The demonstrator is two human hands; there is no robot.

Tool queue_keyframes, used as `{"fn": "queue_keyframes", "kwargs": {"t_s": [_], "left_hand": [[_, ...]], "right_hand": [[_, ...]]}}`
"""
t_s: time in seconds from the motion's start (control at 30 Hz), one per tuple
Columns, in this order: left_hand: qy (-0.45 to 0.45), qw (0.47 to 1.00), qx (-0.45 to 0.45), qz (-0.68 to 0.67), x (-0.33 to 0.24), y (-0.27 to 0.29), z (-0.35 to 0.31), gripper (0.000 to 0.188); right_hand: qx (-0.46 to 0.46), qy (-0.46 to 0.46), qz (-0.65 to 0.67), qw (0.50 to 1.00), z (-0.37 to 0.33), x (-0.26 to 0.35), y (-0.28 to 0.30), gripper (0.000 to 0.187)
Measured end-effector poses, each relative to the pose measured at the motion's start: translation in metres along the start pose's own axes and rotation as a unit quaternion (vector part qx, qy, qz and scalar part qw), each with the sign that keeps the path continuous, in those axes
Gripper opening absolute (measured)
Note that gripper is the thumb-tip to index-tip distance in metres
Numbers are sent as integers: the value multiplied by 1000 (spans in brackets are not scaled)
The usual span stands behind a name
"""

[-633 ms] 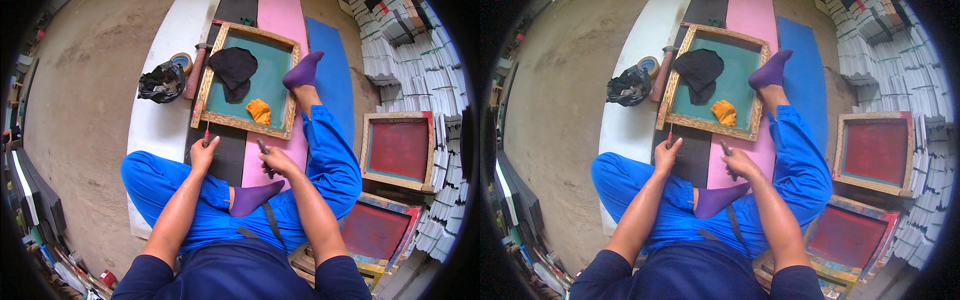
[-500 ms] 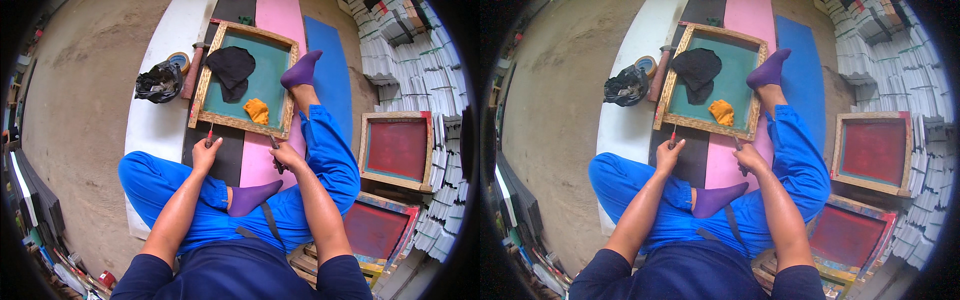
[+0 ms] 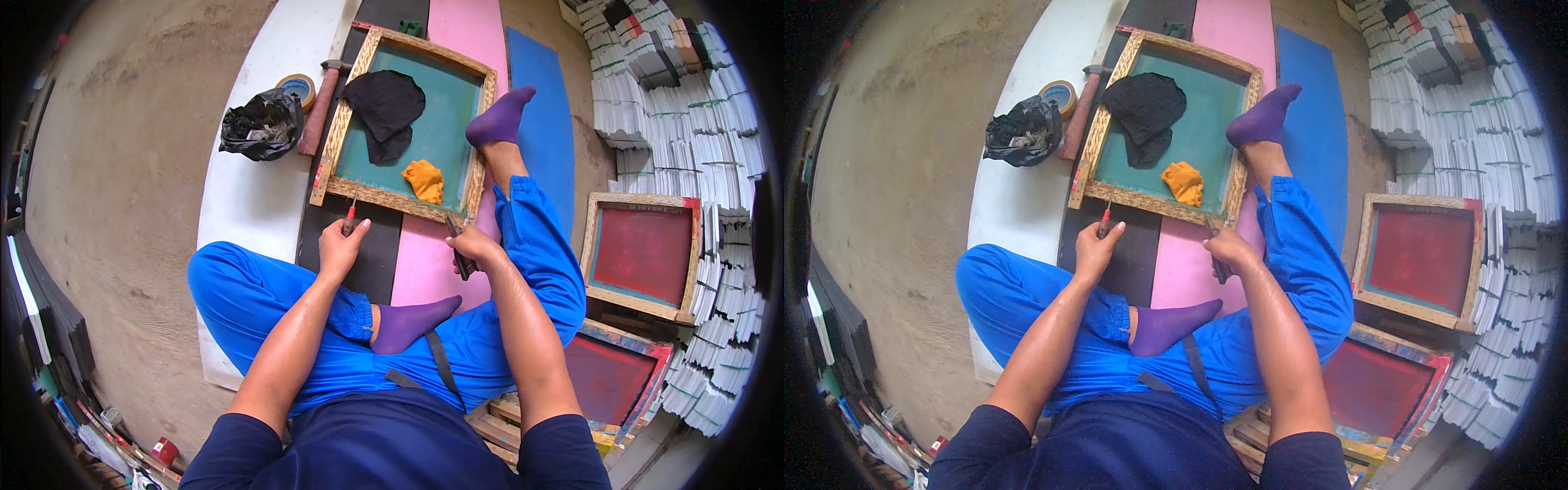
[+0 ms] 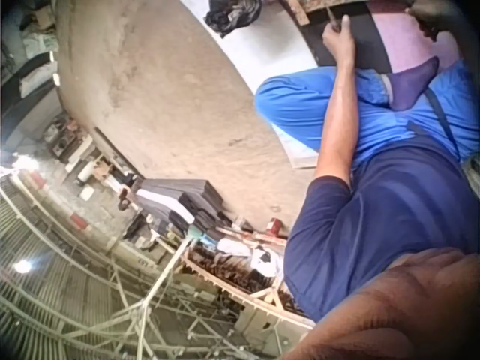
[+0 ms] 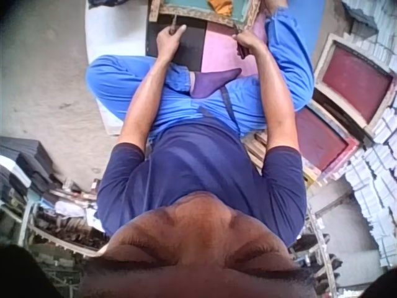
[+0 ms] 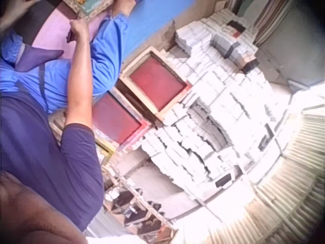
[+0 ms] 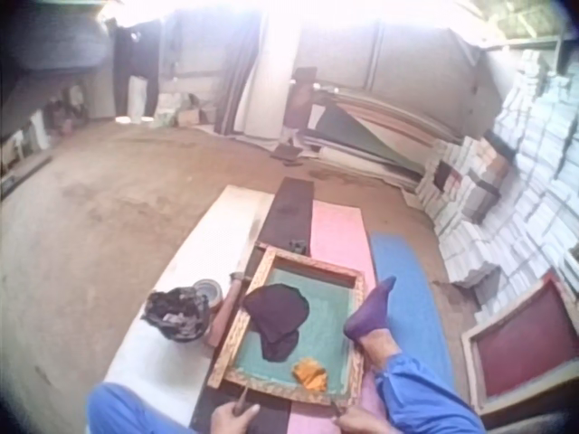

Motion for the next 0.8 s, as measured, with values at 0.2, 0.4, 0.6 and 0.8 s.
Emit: {"fn": "queue_keyframes", "kwargs": {"t_s": [0.2,0.4,0.6,0.8], "left_hand": [[-2,1000,8,-21,-4,-4,3,49],[8,1000,14,-6,-6,-5,3,47],[18,988,142,-49,-1,-39,-16,49],[-20,971,238,22,2,-111,-54,42]], "right_hand": [[14,-32,-28,999,-2,7,5,40],[-75,3,-24,997,5,-4,-11,36],[-218,113,150,958,10,-30,-39,31],[-239,131,192,943,9,-30,-30,31]]}}
Point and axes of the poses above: each hand's wrist, its own z-axis towards the middle knuckle, its own y-axis out of the back of the hand, x = y × z, the point moved 8 cm from there along z, towards the middle knuckle, and after that the axes turned 10 degrees about -z, right-handed, at the moved point
